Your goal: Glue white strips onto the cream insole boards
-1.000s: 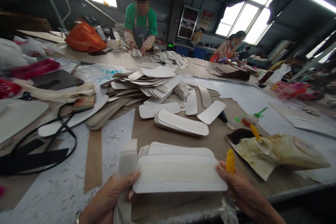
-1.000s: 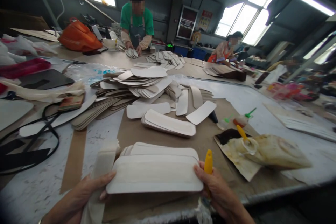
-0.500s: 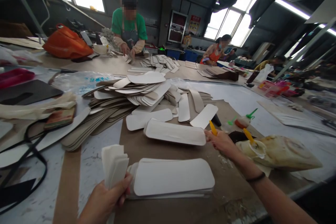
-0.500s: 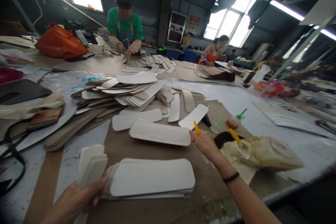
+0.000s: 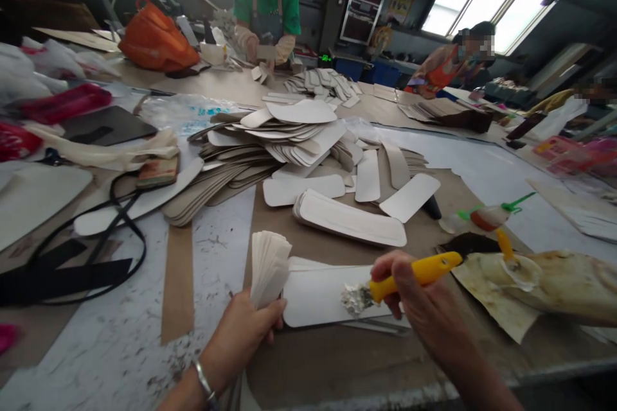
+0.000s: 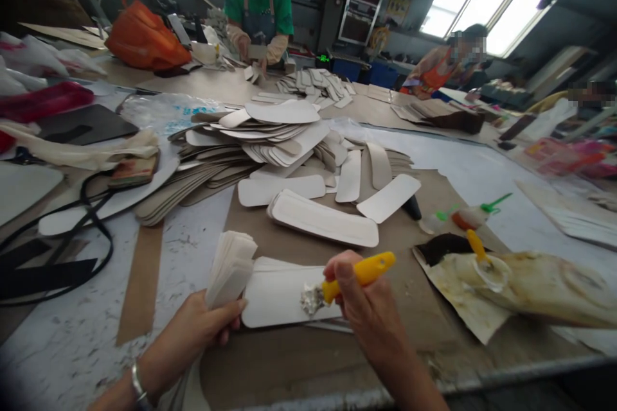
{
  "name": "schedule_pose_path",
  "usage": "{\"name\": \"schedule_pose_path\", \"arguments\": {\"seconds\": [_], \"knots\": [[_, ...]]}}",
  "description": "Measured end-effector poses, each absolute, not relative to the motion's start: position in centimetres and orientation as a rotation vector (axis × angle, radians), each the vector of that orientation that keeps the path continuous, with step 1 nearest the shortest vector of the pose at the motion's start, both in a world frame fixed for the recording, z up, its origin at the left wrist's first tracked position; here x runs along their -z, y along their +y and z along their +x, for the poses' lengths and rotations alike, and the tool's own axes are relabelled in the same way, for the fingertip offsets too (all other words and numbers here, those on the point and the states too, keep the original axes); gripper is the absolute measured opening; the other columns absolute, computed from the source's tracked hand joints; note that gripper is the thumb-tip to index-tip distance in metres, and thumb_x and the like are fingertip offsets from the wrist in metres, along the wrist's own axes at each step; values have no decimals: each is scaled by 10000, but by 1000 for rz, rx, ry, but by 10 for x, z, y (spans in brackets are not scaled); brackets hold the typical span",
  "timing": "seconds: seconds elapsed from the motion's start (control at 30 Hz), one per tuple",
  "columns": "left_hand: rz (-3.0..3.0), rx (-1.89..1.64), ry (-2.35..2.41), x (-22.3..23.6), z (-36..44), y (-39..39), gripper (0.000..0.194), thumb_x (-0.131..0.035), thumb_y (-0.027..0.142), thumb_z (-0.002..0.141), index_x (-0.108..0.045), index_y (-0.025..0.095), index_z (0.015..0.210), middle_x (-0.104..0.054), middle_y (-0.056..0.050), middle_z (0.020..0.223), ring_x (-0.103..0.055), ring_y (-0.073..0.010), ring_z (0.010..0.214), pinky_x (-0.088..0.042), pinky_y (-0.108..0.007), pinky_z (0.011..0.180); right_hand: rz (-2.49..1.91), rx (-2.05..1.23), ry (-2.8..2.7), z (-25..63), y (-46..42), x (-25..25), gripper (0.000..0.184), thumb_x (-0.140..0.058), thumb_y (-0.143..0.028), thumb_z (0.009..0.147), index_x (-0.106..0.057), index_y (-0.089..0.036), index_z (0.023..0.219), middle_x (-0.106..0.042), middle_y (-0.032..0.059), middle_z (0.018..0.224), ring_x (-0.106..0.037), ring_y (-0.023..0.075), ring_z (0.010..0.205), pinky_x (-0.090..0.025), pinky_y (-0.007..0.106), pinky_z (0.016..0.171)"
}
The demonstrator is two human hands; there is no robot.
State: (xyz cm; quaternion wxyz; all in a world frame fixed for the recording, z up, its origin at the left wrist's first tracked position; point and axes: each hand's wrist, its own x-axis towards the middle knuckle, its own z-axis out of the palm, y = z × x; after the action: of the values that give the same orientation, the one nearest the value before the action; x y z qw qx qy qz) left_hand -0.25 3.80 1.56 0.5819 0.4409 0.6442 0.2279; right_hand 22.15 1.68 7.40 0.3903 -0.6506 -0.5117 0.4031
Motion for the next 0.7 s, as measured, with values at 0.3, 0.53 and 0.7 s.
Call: {"name": "schedule_pose_path", "arguments": {"seconds": [0.3,0.53,0.7], "knots": [[988,-588,1446,-4,-8,26,315,-575,440,616,-564,156,482,-482,18,364,-420,-115,391,-299,-239,439,-1546,-1327,-1095,169,11,-41,327,-638,-486,697,-510,-191,755,-558,-35,589,-560,131,513,-431,247,530],[976,-606,1472,-4,-6,24,294,-583,416,606,-559,161,462,-483,19,348,-417,-112,383,-298,-232,429,-1820,-976,-1197,204,1,-35,302,-605,-495,712,-534,-208,771,-590,-1,628,-603,182,540,-466,297,539],[966,-575,1487,2,-8,23,337,-588,462,588,-572,152,458,-483,10,343,-415,-114,376,-304,-238,430,-2064,-579,-1309,233,-5,-43,254,-550,-468,746,-554,-215,757,-592,-1,560,-609,203,542,-441,318,579]]}}
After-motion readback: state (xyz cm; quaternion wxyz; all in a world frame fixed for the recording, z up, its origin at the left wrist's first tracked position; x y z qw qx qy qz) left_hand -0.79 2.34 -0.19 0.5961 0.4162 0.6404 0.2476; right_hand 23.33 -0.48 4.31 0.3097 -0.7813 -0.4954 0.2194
